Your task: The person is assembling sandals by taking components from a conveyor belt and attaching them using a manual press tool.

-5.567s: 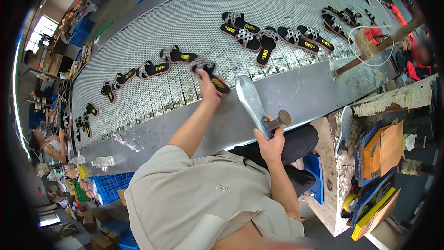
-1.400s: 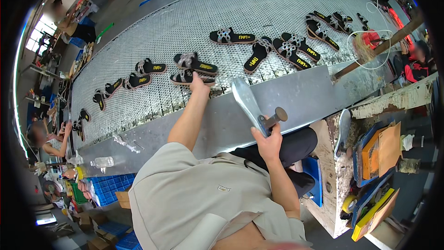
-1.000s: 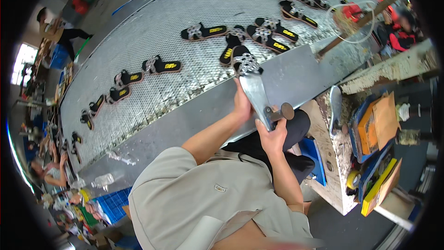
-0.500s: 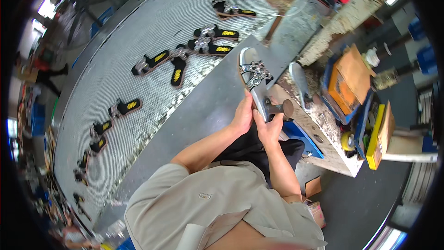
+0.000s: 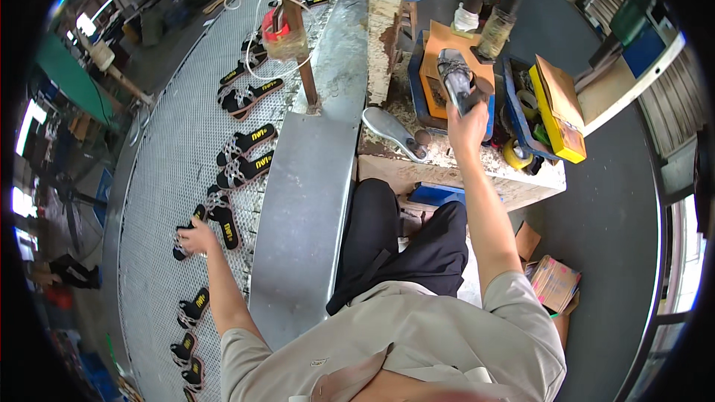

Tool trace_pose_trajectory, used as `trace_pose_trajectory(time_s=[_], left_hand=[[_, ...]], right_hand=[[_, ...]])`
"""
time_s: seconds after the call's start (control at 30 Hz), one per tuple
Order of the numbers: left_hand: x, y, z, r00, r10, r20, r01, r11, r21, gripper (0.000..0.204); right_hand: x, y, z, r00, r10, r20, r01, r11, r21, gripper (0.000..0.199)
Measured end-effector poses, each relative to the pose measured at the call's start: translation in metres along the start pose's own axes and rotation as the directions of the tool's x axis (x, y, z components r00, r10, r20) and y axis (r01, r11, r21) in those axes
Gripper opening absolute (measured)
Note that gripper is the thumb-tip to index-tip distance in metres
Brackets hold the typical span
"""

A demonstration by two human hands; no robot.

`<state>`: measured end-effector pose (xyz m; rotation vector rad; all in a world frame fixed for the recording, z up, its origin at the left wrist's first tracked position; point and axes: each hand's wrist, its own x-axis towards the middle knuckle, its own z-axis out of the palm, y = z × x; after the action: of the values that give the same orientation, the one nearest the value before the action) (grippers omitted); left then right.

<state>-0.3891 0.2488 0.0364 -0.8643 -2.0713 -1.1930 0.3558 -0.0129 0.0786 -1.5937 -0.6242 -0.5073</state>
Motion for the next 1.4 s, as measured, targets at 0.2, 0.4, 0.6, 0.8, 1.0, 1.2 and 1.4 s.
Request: trace_pose_trajectory(time_s=[0.2,0.4,0.6,0.8,1.0,1.2,1.4], left_hand=[[0.024,0.003,-0.009,0.862,-0.355,0.362,0.308,0.934,0.181,0.104],[0.041,0.001,-0.015,0.833,-0.470,0.292,0.418,0.881,0.223,0.082],[0.064,-0.024,-0.018,0.722,-0.637,0.270,0.620,0.769,0.156,0.049],[0.070,-0.038,-0.044,0.873,-0.446,0.199,0.480,0.858,-0.181,0.055],[0.061,-0.016,-0.076,0.913,-0.173,0.369,0.403,0.522,-0.752,0.065],[0.016,-0.077,-0.071,0.524,-0.284,0.803,0.851,0.207,-0.482,0.043],[-0.075,-0.120,-0.095,0.674,-0.273,0.686,0.738,0.210,-0.642,0.030]], right_hand=[[0.060,0.056,0.053,0.990,-0.109,-0.089,0.072,0.935,-0.348,0.054],[0.089,0.084,0.043,0.988,-0.130,0.079,0.148,0.943,-0.298,0.065],[0.122,0.113,0.002,0.894,-0.099,0.438,0.154,0.984,-0.092,0.049],[0.116,0.092,0.005,0.904,-0.157,0.397,0.267,0.934,-0.239,0.056],[0.104,0.103,-0.006,0.882,-0.247,0.402,0.392,0.857,-0.334,0.056],[0.075,0.079,-0.019,0.800,-0.283,0.529,0.570,0.632,-0.525,0.039],[0.078,0.141,-0.026,0.772,-0.370,0.517,0.636,0.463,-0.618,0.037]])
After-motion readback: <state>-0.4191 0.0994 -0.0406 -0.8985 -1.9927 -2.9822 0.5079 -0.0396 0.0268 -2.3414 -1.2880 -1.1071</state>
